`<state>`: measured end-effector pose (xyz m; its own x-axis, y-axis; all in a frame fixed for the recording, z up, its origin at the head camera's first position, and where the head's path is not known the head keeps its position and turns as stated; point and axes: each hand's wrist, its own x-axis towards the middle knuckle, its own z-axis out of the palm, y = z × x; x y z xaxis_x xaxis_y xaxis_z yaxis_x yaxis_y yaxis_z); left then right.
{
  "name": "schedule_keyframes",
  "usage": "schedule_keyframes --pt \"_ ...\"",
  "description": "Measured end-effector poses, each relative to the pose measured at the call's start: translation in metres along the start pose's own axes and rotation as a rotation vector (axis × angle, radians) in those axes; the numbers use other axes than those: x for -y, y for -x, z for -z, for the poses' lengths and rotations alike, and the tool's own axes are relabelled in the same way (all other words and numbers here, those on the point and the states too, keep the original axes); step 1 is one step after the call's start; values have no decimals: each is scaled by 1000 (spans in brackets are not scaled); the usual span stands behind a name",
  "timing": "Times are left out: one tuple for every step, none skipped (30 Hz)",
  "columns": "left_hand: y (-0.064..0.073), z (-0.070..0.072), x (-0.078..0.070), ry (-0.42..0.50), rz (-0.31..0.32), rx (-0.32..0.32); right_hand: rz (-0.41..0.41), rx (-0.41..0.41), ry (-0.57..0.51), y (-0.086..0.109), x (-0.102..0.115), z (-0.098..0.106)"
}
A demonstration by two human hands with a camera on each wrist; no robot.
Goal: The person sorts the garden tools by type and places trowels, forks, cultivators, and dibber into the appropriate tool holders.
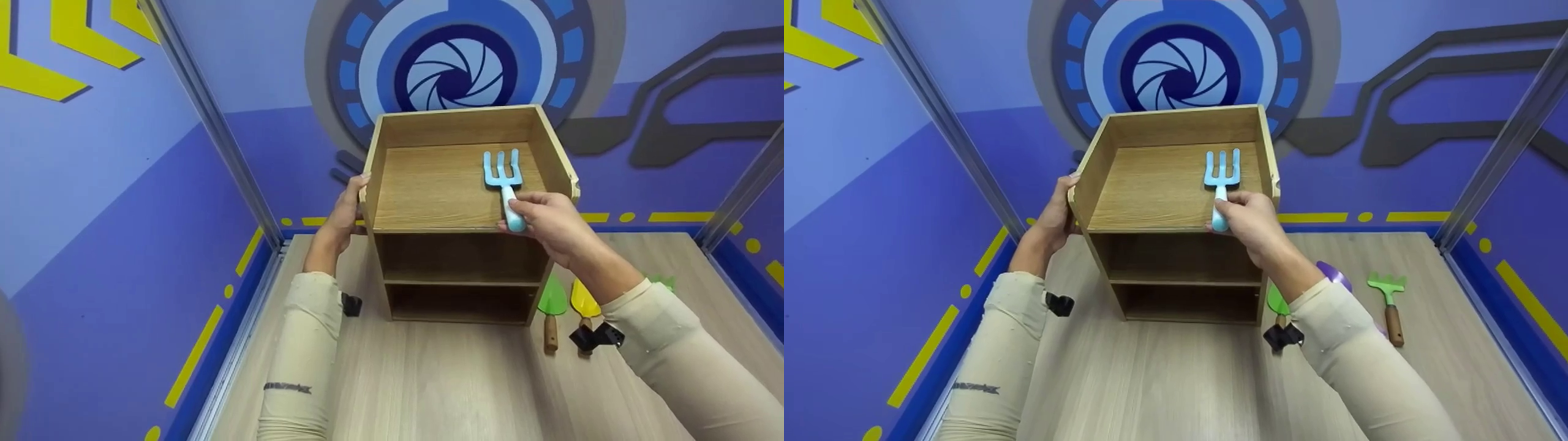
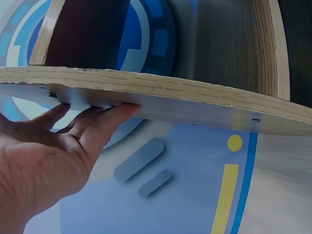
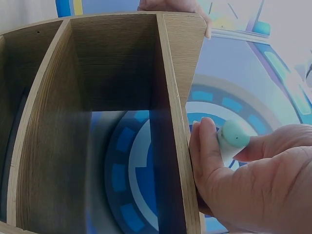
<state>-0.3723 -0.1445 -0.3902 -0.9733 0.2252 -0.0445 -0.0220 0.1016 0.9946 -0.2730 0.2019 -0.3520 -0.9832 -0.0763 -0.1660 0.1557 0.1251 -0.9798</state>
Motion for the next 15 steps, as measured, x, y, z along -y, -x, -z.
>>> schedule_keyframes --pt "0 0 0 2 1 -3 2 1 0 -1 0 0" --pt "0 0 0 3 1 -2 6 1 -2 -2 0 -1" --pt "0 0 0 0 1 -1 9 0 -5 -2 0 -1" --pt "0 0 0 3 1 2 13 -1 -6 -4 0 -1" --pt "0 0 0 4 1 6 17 -3 -6 -5 0 -2" --pt "0 0 0 4 2 6 22 -5 -10 -6 0 -2" --pt "0 0 0 2 1 6 26 -6 -16 -7 -1 -2" --pt "0 0 0 2 2 5 30 -8 -20 -8 -1 -2" --pt "0 -1 0 1 3 3 33 -9 -22 -10 -1 -3" --pt "0 -1 1 2 4 0 35 -10 -25 -11 -1 -3" --pt "0 -1 1 -1 4 -4 37 -11 -28 -12 -1 -3" --pt "0 -1 1 -3 5 -7 39 -11 -30 -13 -1 -3" --pt "0 -1 1 -6 5 -9 38 -13 -29 -14 -1 -3" --pt "0 -1 1 -7 5 -11 39 -15 -28 -15 -1 -3" --pt "0 0 1 -7 4 -12 39 -17 -28 -16 -1 -4"
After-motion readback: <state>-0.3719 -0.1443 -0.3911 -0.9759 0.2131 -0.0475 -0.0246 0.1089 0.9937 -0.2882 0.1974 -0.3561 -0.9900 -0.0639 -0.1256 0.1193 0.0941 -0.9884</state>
